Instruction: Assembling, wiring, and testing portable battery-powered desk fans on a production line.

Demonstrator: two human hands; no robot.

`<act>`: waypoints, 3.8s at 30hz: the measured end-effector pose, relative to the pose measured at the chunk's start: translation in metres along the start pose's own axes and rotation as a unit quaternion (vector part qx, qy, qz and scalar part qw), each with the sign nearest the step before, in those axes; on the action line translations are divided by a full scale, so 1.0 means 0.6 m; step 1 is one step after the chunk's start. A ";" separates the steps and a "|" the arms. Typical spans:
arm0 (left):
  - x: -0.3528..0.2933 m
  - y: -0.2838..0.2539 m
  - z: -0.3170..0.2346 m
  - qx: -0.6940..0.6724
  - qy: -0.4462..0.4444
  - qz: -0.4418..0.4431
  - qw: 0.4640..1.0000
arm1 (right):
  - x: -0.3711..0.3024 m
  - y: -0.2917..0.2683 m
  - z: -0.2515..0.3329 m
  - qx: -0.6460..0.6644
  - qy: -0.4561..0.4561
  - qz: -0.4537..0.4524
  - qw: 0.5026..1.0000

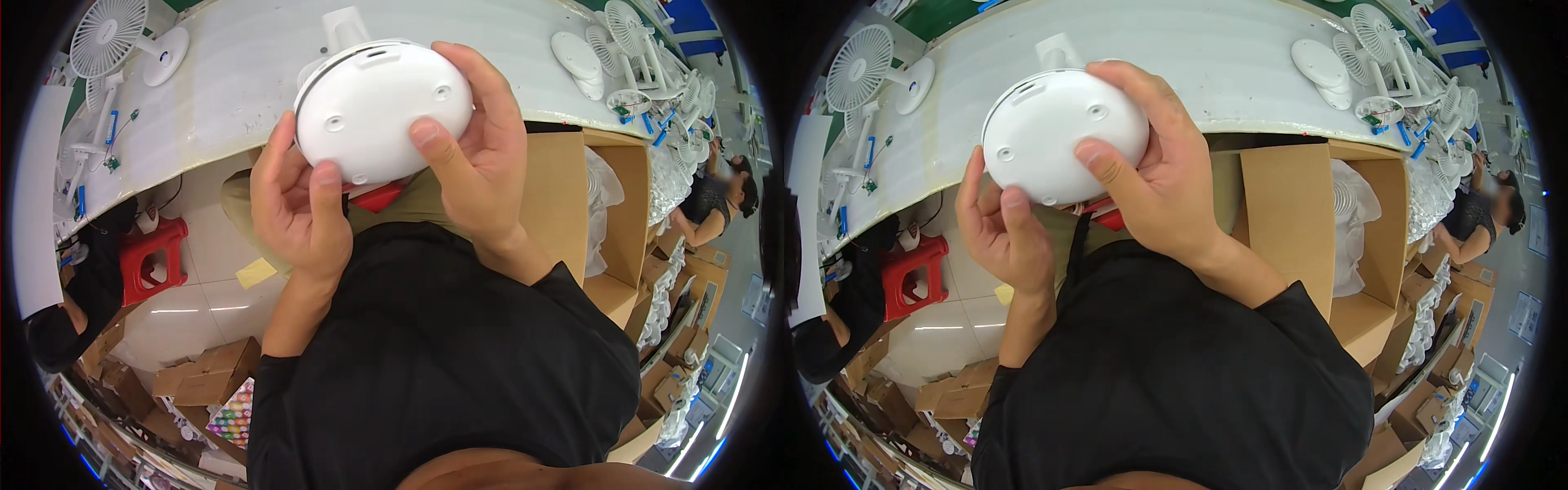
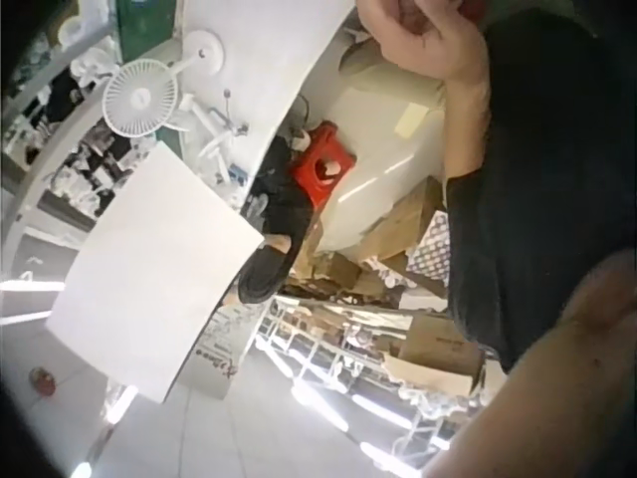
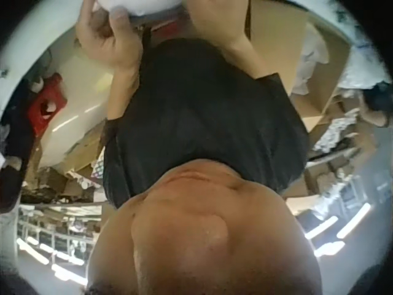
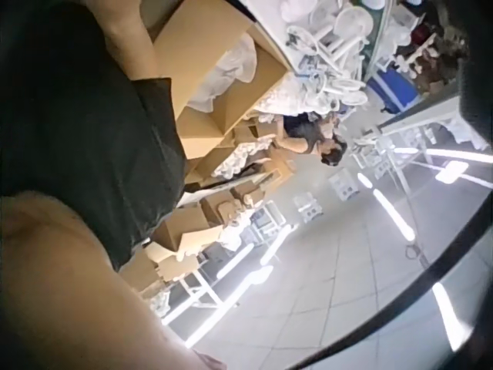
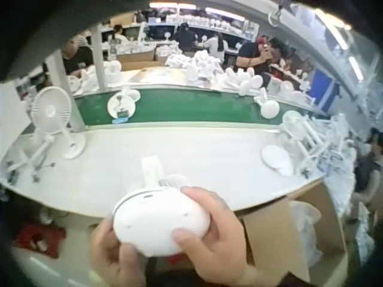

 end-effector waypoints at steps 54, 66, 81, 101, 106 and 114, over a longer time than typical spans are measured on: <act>0.052 0.003 -0.063 -0.113 0.184 0.054 0.975 | -0.066 0.065 -0.025 0.205 0.295 0.224 0.906; 0.063 -0.034 -0.070 -0.031 0.068 -0.149 0.986 | -0.077 0.107 -0.024 0.358 0.163 0.233 0.890; 0.035 -0.019 -0.089 -0.150 0.151 0.042 0.976 | -0.092 0.112 -0.027 0.284 0.256 0.283 0.880; 0.042 -0.020 -0.070 -0.210 -0.004 0.079 0.975 | -0.094 0.118 -0.034 0.328 0.315 0.248 0.856; 0.009 -0.020 -0.097 -0.086 0.100 0.117 0.984 | -0.108 0.114 -0.026 0.330 0.319 0.312 0.832; 0.030 -0.010 -0.056 -0.243 -0.093 0.106 0.960 | -0.099 0.117 -0.016 0.219 0.154 0.305 0.914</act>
Point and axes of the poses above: each hand's wrist, its own x-axis towards the middle knuckle, its own y-axis out of the palm, z = x × y, the point moved 6 cm from there along x, towards the middle knuckle, and after that the axes turned 4 degrees about x, right-handed, at the moved point
